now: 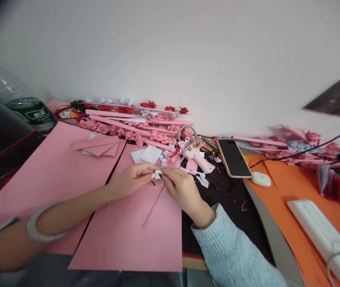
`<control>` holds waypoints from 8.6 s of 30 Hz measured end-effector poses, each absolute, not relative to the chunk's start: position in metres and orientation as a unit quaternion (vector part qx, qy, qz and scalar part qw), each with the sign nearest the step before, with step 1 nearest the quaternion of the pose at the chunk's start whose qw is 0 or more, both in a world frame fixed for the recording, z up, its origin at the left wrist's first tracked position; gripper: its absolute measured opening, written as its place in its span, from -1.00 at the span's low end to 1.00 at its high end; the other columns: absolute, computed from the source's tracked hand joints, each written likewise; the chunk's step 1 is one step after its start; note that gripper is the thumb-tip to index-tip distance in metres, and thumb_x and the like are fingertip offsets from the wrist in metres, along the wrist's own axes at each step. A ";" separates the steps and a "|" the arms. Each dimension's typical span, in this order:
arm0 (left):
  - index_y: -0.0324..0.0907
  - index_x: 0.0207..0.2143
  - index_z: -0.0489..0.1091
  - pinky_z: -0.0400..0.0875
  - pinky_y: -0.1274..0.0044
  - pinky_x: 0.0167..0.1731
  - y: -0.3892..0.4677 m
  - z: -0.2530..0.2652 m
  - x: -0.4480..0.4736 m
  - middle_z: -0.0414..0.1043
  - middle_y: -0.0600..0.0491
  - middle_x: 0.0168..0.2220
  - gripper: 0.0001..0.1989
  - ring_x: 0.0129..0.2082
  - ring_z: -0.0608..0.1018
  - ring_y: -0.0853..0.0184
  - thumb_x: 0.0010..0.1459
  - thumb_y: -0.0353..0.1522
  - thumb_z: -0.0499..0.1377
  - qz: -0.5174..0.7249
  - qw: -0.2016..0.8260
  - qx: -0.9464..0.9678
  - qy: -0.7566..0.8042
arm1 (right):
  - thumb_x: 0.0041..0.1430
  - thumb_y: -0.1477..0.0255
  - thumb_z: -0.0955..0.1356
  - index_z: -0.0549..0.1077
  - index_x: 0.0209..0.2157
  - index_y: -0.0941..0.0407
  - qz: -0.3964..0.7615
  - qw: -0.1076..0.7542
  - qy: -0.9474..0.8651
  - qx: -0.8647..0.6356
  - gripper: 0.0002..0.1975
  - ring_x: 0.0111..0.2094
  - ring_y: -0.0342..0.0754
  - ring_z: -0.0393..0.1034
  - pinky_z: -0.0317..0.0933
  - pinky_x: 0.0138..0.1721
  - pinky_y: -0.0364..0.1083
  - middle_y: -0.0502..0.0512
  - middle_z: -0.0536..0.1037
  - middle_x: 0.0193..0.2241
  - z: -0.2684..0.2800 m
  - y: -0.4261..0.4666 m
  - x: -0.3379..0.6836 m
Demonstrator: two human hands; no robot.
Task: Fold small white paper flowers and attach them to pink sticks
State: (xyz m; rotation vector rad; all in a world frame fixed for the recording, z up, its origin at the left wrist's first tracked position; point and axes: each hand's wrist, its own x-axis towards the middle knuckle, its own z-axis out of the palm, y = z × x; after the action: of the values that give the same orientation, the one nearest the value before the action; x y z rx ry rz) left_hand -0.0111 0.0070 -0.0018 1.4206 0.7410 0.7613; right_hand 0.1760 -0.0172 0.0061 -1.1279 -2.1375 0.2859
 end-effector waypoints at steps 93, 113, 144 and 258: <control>-0.27 -0.11 0.40 0.39 0.43 -0.08 0.011 -0.002 -0.010 0.49 -0.09 -0.14 -0.71 -0.15 0.53 0.28 0.08 -0.38 0.19 0.370 0.721 0.493 0.315 | 0.08 0.66 0.19 0.37 0.02 0.26 0.127 0.320 -0.844 -0.412 -0.56 0.02 0.00 0.33 0.25 0.02 0.00 0.31 0.39 0.05 0.004 -0.023 0.173; -0.18 -0.03 0.28 0.38 0.52 -0.28 0.002 -0.004 -0.009 0.52 0.07 -0.41 -0.64 -0.34 0.54 0.34 0.08 -0.47 0.11 0.300 0.636 0.627 0.335 | 0.21 0.57 0.18 0.16 -0.56 0.12 0.189 0.261 -0.850 -0.417 -0.74 -0.49 -0.12 0.13 -0.01 -0.46 -0.14 -0.05 0.19 -0.59 0.012 -0.016 0.173; -0.22 -0.23 0.32 0.47 0.42 -0.29 0.009 -0.005 -0.009 0.52 0.03 -0.42 -0.75 -0.38 0.59 0.28 0.01 -0.36 0.24 0.345 0.680 0.546 0.348 | 0.20 0.56 0.16 0.13 -0.57 0.10 0.201 0.296 -0.819 -0.449 -0.75 -0.62 -0.19 0.06 -0.05 -0.57 -0.19 -0.10 0.15 -0.66 0.006 -0.017 0.173; -0.27 -0.59 0.29 0.25 0.68 -0.71 -0.005 0.004 -0.010 0.38 0.10 -0.67 -0.61 -0.70 0.47 0.47 0.21 -0.22 0.01 0.273 0.629 0.647 0.333 | 0.26 0.36 0.18 0.17 -0.51 0.11 0.393 0.341 -0.739 -0.427 -0.74 -0.63 -0.20 0.03 -0.02 -0.58 -0.19 -0.10 0.20 -0.64 0.007 -0.026 0.171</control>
State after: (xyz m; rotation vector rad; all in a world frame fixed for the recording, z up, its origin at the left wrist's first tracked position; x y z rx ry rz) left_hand -0.0095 -0.0049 0.0045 1.4812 0.7634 0.6260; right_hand 0.1713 -0.0259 0.0074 -1.1108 -1.9232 1.0227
